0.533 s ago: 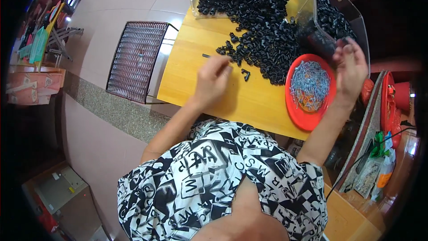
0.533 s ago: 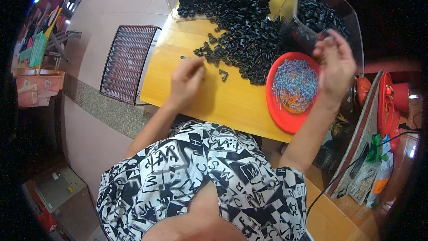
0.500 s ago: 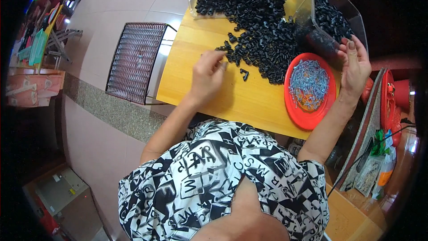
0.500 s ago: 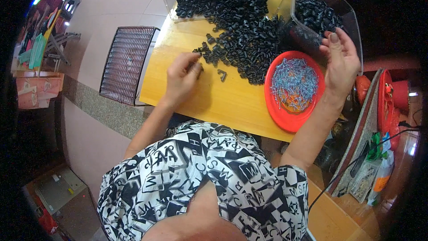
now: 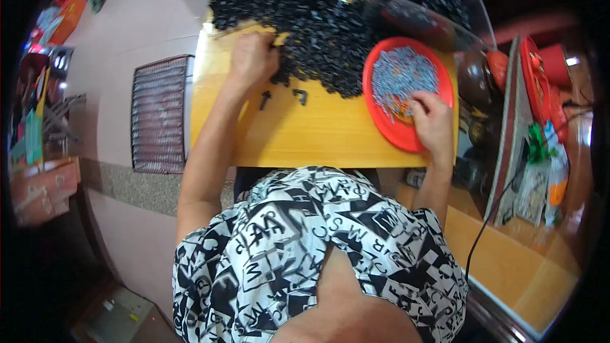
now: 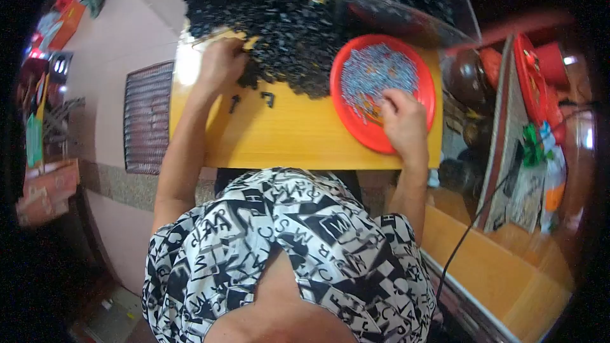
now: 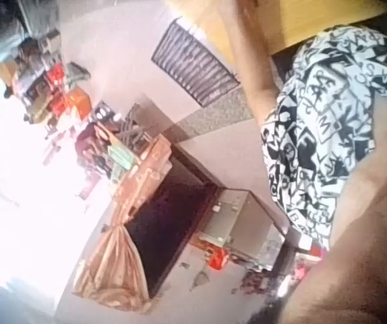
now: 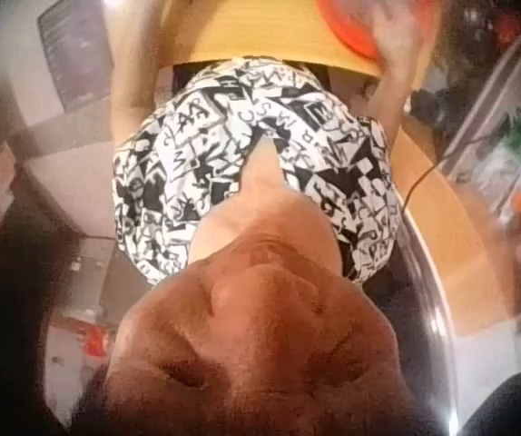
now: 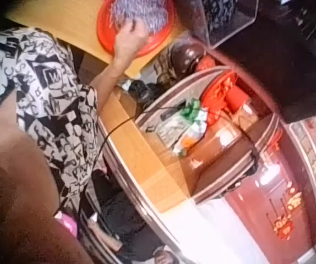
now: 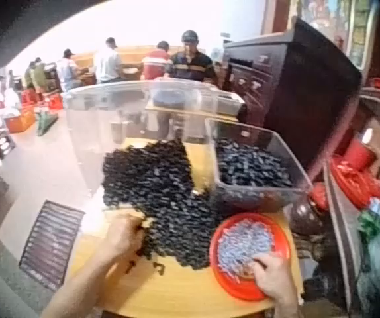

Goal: The person assembles small plastic components by hand, inserting tiny metal rings into them.

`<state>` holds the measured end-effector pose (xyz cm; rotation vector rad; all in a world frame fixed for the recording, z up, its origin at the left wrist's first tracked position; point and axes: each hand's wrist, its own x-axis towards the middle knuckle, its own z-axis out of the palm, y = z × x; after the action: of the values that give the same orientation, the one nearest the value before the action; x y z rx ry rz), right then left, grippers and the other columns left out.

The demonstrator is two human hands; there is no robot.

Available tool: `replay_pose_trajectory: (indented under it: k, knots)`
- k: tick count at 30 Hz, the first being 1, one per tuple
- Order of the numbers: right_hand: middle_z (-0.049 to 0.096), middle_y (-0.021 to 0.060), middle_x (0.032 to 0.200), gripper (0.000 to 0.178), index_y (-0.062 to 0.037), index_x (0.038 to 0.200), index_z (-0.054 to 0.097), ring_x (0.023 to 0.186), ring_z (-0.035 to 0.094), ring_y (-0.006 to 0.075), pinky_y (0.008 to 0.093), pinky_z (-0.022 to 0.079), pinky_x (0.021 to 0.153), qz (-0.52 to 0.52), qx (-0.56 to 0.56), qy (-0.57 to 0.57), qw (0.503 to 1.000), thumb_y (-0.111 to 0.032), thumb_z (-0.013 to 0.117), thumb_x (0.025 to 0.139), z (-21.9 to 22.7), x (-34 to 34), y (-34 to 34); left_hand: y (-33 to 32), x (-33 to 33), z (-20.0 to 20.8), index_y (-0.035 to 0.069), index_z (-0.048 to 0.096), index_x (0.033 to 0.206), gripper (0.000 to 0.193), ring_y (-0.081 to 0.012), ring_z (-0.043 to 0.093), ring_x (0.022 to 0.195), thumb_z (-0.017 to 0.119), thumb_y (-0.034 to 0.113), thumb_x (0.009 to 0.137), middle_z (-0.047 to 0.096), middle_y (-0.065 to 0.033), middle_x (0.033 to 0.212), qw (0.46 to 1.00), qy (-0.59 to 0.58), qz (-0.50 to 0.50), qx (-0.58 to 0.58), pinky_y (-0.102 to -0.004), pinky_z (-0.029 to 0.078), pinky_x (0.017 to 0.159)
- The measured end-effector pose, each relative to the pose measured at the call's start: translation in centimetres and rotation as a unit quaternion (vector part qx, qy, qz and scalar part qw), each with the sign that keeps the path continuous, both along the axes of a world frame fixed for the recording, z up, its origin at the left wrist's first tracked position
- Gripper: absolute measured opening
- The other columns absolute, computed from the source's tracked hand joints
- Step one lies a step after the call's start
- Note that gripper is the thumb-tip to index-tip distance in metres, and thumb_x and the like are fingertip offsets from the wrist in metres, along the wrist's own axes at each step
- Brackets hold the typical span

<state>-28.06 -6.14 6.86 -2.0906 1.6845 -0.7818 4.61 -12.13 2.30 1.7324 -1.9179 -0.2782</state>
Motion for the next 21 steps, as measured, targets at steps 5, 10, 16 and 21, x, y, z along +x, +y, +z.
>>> replay_pose_trajectory:
  k: [5, 10, 16, 21]
  knots:
    - [0.056, 0.0164, 0.076, 0.011, -0.0005, 0.081, 0.057, 0.073, 0.054, 0.0328, 0.0378, 0.044, 0.063, 0.039, 0.0, 0.044, 0.998, -0.003, 0.057, 0.07, -0.8, 0.1, 2.2, -0.7, -1.0, 1.0, 0.001, 0.06, 0.085, 0.023, -0.0346, 0.057, 0.076, 0.049, 0.005, 0.064, 0.059, -0.0199, 0.077, 0.998, -0.05, 0.032, 0.03, -0.0404, 0.044, 0.068]
    - [0.055, 0.0168, 0.074, 0.015, 0.0013, 0.084, 0.056, 0.069, 0.055, 0.032, 0.0359, 0.044, 0.062, 0.009, 0.011, 0.064, 0.998, -0.002, 0.058, 0.07, -2.5, 1.4, 2.8, 0.1, -1.3, 1.7, 0.0, 0.057, 0.095, 0.03, -0.0294, 0.058, 0.071, 0.052, 0.004, 0.066, 0.06, -0.0173, 0.077, 0.998, 0.041, 0.037, 0.04, -0.0355, 0.045, 0.065]
    - [0.054, 0.016, 0.073, 0.014, 0.0011, 0.086, 0.054, 0.067, 0.056, 0.0271, 0.0324, 0.044, 0.059, 0.014, -0.014, 0.06, 0.998, 0.002, 0.054, 0.072, -2.8, 1.4, 2.4, 4.2, -0.7, 1.4, -0.002, 0.057, 0.096, 0.023, -0.0105, 0.051, 0.06, 0.055, 0.001, 0.074, 0.057, -0.0033, 0.07, 0.879, 0.465, 0.065, 0.079, -0.0209, 0.041, 0.054]
    - [0.052, 0.0044, 0.077, 0.014, 0.0013, 0.088, 0.056, 0.066, 0.048, 0.01, 0.0204, 0.039, 0.06, -0.032, 0.049, -0.137, 0.989, 0.005, 0.052, 0.075, -0.8, 2.9, 3.0, 8.8, -0.9, 0.3, 0.002, 0.058, 0.093, 0.016, -0.0108, 0.045, 0.061, 0.056, 0.004, 0.077, 0.054, -0.0049, 0.08, 0.51, 0.836, -0.057, 0.195, -0.0209, 0.036, 0.052]
